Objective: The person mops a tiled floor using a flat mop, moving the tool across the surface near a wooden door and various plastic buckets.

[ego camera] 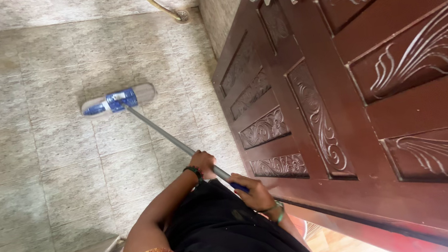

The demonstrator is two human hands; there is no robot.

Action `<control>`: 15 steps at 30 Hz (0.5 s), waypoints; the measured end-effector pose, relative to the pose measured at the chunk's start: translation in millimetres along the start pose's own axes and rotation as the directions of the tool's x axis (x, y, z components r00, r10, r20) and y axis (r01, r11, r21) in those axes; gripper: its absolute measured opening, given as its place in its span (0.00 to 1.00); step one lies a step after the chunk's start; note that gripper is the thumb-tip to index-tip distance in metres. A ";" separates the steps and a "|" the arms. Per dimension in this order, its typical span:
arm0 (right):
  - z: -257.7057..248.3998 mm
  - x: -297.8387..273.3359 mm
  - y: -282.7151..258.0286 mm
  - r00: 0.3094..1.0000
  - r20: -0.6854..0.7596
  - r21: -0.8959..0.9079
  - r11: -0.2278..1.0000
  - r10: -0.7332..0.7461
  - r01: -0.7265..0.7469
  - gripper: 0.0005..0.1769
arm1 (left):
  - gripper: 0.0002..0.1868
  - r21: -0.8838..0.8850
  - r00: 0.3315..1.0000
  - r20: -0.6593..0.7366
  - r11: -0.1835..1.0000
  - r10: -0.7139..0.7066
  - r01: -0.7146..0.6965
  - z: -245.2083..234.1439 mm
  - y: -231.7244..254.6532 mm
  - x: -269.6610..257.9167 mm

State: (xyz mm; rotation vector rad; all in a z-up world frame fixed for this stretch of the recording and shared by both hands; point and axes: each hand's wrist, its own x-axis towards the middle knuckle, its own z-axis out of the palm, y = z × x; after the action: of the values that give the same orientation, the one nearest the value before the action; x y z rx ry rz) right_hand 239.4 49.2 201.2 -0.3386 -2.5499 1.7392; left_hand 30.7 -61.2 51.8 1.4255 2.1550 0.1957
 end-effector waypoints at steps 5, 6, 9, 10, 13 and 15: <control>-46.9 -33.6 -65.2 0.999 -0.002 0.156 0.986 0.054 -0.053 0.24 | 0.08 -0.134 0.987 -0.144 0.987 0.072 -0.092 -6.0 54.9 -17.8; -52.4 -37.0 -74.5 0.999 -0.016 0.048 0.998 -0.036 0.037 0.24 | 0.08 -0.131 0.987 -0.145 0.987 0.074 -0.093 -6.1 60.7 -22.2; -57.8 -47.5 -88.8 0.997 0.045 -0.078 0.994 -0.069 0.072 0.24 | 0.11 -0.179 0.982 -0.137 0.972 0.128 -0.152 -4.3 67.0 -31.2; -56.8 -48.2 -89.2 0.997 0.040 -0.079 0.994 -0.068 0.071 0.24 | 0.13 -0.179 0.976 -0.149 0.967 0.157 -0.183 -4.2 63.2 -33.9; -54.0 -46.5 -85.4 0.965 0.094 -0.136 0.957 -0.245 0.257 0.21 | 0.15 -0.193 0.968 -0.167 0.957 0.188 -0.219 -1.5 62.7 -34.9; -54.0 -46.5 -83.4 0.992 0.057 -0.036 0.992 -0.115 0.117 0.19 | 0.14 -0.208 0.967 -0.169 0.952 0.190 -0.223 -1.1 62.7 -31.7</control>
State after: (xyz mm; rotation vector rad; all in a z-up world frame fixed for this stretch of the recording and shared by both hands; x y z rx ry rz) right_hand 279.8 60.2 302.6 -0.1417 -2.5867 1.6836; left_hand 90.1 -62.2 89.4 1.5412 2.0161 0.6228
